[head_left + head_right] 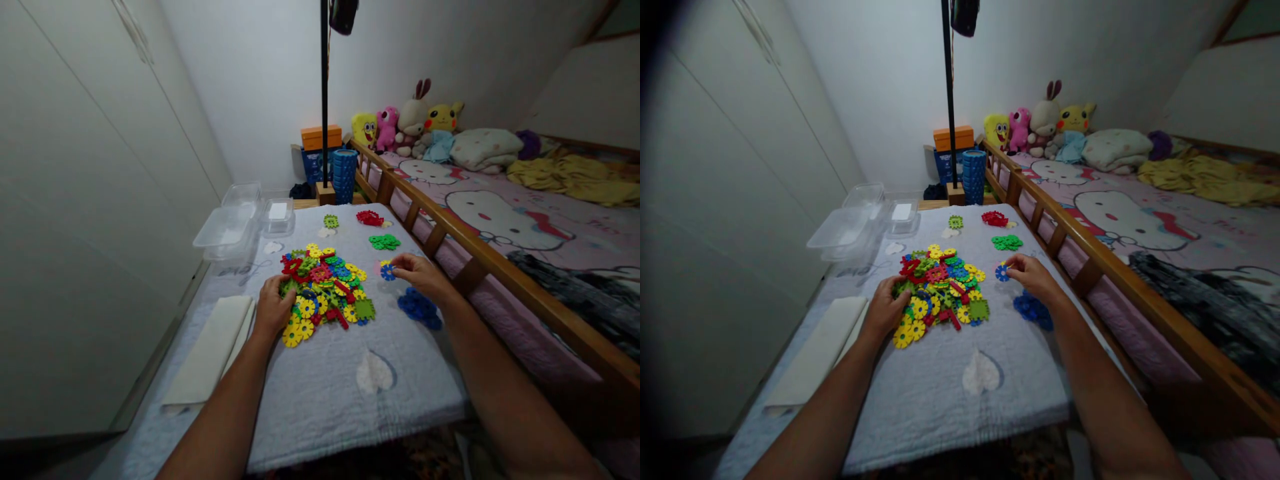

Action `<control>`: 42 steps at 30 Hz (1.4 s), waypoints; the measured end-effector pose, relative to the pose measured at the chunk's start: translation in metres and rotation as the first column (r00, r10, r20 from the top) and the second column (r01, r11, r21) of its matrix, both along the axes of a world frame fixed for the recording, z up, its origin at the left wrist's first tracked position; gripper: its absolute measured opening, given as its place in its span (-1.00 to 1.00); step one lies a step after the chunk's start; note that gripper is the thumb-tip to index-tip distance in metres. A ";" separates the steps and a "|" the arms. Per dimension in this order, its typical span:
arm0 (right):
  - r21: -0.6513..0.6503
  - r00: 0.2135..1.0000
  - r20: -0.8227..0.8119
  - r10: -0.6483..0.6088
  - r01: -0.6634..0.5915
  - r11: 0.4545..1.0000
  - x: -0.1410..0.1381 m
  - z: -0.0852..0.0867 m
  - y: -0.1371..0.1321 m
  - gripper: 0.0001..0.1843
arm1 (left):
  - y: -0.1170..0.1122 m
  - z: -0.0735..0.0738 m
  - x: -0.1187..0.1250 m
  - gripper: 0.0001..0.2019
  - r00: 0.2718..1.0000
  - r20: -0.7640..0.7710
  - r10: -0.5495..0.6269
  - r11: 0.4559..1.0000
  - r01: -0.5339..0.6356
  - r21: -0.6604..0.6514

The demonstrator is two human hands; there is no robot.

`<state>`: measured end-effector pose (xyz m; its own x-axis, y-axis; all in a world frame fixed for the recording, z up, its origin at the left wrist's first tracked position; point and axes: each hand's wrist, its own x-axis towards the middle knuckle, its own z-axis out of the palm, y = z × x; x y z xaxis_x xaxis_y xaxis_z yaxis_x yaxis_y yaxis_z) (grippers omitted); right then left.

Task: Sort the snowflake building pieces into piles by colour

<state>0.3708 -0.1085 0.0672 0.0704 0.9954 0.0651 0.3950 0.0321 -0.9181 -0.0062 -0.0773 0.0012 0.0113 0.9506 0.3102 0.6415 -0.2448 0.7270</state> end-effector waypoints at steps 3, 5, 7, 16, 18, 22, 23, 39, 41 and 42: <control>-0.099 0.996 0.094 -0.014 0.023 0.995 0.029 0.001 -0.026 -0.74 | 0.001 -0.001 0.000 -0.69 1.000 0.003 0.008 1.000 -0.008 0.004; -0.121 0.989 0.151 -0.004 0.023 0.992 0.042 -0.001 -0.040 -0.75 | 0.001 0.000 0.000 -0.69 1.000 0.002 0.011 1.000 -0.011 0.003; -0.130 0.982 0.185 0.030 -0.006 0.992 0.050 -0.004 -0.051 -0.76 | 0.000 0.000 0.000 -0.69 1.000 0.002 0.010 1.000 -0.010 -0.002; -0.066 0.878 0.479 0.020 0.013 0.998 0.047 -0.018 -0.064 -0.87 | 0.000 0.001 0.000 -0.66 1.000 0.000 0.017 1.000 -0.017 -0.017; -0.034 0.845 0.535 0.008 0.012 0.999 0.042 -0.013 -0.061 -0.89 | 0.000 0.001 0.000 -0.66 1.000 -0.006 0.008 1.000 -0.009 -0.020; 0.051 0.847 0.532 -0.021 -0.008 0.999 0.016 0.004 -0.046 -0.88 | 0.000 0.002 0.000 -0.67 1.000 -0.007 0.001 1.000 -0.001 -0.015; 0.066 0.853 0.522 -0.012 -0.027 0.997 0.005 0.008 -0.040 -0.87 | -0.001 0.002 0.000 -0.68 1.000 -0.004 0.000 1.000 0.000 -0.014; 0.255 0.815 0.579 -0.005 -0.176 0.951 -0.118 -0.044 0.000 -0.91 | -0.003 0.003 0.000 -0.71 0.997 0.076 0.005 1.000 -0.004 -0.005; 0.300 0.853 0.520 -0.038 -0.141 0.943 -0.115 -0.045 0.000 -0.92 | -0.003 0.004 0.000 -0.71 0.995 0.102 0.011 1.000 -0.011 0.000; 0.322 0.873 0.483 -0.065 -0.109 0.940 -0.114 -0.045 0.002 -0.93 | -0.003 0.004 -0.001 -0.70 0.993 0.115 0.014 1.000 -0.014 -0.002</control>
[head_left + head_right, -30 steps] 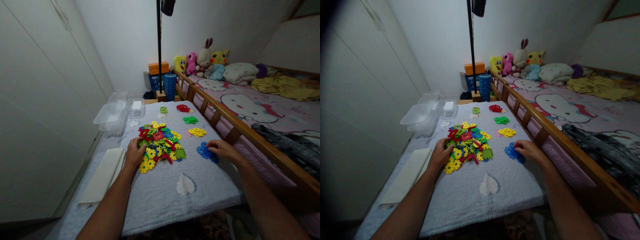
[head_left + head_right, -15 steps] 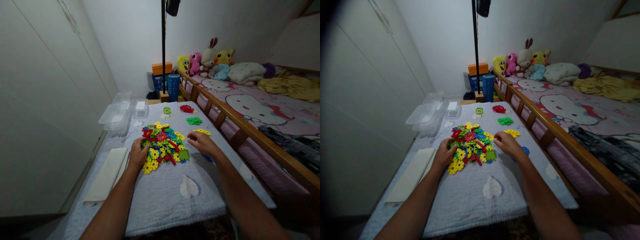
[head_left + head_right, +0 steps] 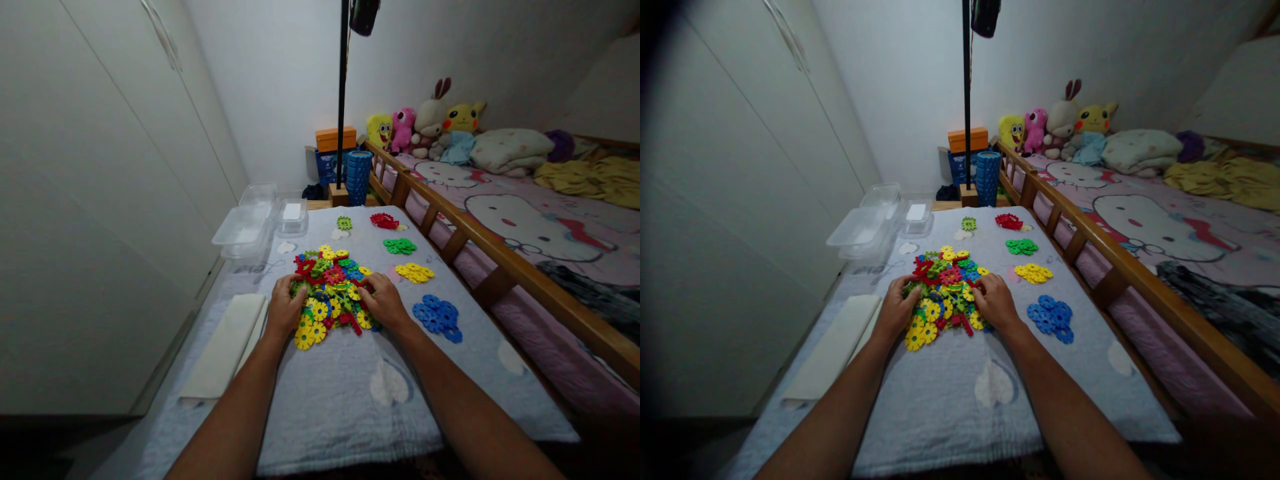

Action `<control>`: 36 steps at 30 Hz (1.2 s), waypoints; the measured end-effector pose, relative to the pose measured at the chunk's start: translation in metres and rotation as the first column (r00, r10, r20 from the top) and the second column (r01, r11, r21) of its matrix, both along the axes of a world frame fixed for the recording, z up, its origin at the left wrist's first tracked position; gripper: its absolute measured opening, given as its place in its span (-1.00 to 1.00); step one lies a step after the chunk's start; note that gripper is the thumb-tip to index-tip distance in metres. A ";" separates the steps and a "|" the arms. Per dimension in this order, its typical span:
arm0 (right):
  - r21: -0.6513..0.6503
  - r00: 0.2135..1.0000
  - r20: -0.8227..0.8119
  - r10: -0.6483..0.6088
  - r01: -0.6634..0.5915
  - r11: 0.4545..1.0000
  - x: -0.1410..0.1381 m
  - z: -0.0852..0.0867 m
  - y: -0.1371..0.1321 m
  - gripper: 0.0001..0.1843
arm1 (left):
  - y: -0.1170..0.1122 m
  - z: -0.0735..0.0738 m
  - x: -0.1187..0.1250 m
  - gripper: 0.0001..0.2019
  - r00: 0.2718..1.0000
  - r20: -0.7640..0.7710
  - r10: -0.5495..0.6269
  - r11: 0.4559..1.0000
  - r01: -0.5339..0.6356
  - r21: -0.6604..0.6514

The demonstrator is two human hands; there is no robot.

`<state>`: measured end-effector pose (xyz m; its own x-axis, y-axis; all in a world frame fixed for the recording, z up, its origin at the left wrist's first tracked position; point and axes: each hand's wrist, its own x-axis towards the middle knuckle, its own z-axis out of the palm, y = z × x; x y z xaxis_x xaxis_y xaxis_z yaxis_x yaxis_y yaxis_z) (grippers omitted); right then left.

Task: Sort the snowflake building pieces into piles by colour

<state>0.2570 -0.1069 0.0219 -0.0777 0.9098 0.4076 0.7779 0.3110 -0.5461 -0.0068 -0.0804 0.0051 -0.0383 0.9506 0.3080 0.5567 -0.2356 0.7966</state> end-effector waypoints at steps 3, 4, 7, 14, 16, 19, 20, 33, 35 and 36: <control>0.035 0.990 -0.117 -0.075 0.080 0.996 0.007 0.000 0.005 -0.93 | 0.000 -0.001 -0.001 -0.68 0.999 0.031 0.018 1.000 -0.018 -0.008; 0.035 0.984 -0.150 -0.096 0.103 0.994 0.009 -0.001 0.006 -0.91 | 0.000 -0.002 -0.001 -0.68 0.999 0.038 0.026 1.000 -0.026 -0.009; -0.009 0.958 -0.253 -0.133 0.135 0.991 0.014 -0.003 0.009 -0.84 | 0.003 -0.005 0.001 -0.67 0.995 0.075 0.060 0.998 -0.059 -0.025; -0.096 0.893 -0.404 -0.198 0.174 0.980 0.018 -0.010 0.012 -0.73 | 0.022 -0.004 0.001 -0.68 0.967 0.241 0.087 0.966 -0.023 -0.256; -0.109 0.889 -0.412 -0.200 0.170 0.979 0.019 -0.012 0.012 -0.71 | 0.032 0.003 0.000 -0.67 0.956 0.280 0.084 0.944 0.014 -0.331; -0.132 0.882 -0.409 -0.235 0.198 0.971 0.019 -0.013 0.013 -0.68 | 0.049 0.014 -0.003 -0.63 0.957 0.265 0.119 0.952 -0.034 -0.304; -0.139 0.877 -0.411 -0.248 0.209 0.968 0.019 -0.013 0.013 -0.67 | 0.055 0.016 -0.004 -0.64 0.962 0.239 0.132 0.966 -0.071 -0.249; -0.192 0.844 -0.453 -0.287 0.222 0.956 0.016 -0.010 0.015 -0.78 | 0.070 -0.009 -0.011 -0.66 0.995 0.021 0.098 0.995 -0.098 -0.009; -0.243 0.830 -0.464 -0.309 0.217 0.946 0.016 0.000 0.023 -0.80 | 0.070 -0.007 -0.008 -0.68 0.997 -0.026 0.075 0.997 -0.076 -0.005; -0.253 0.832 -0.467 -0.301 0.201 0.946 0.017 0.006 0.029 -0.81 | 0.070 -0.006 -0.007 -0.69 0.997 -0.041 0.070 0.998 -0.070 -0.006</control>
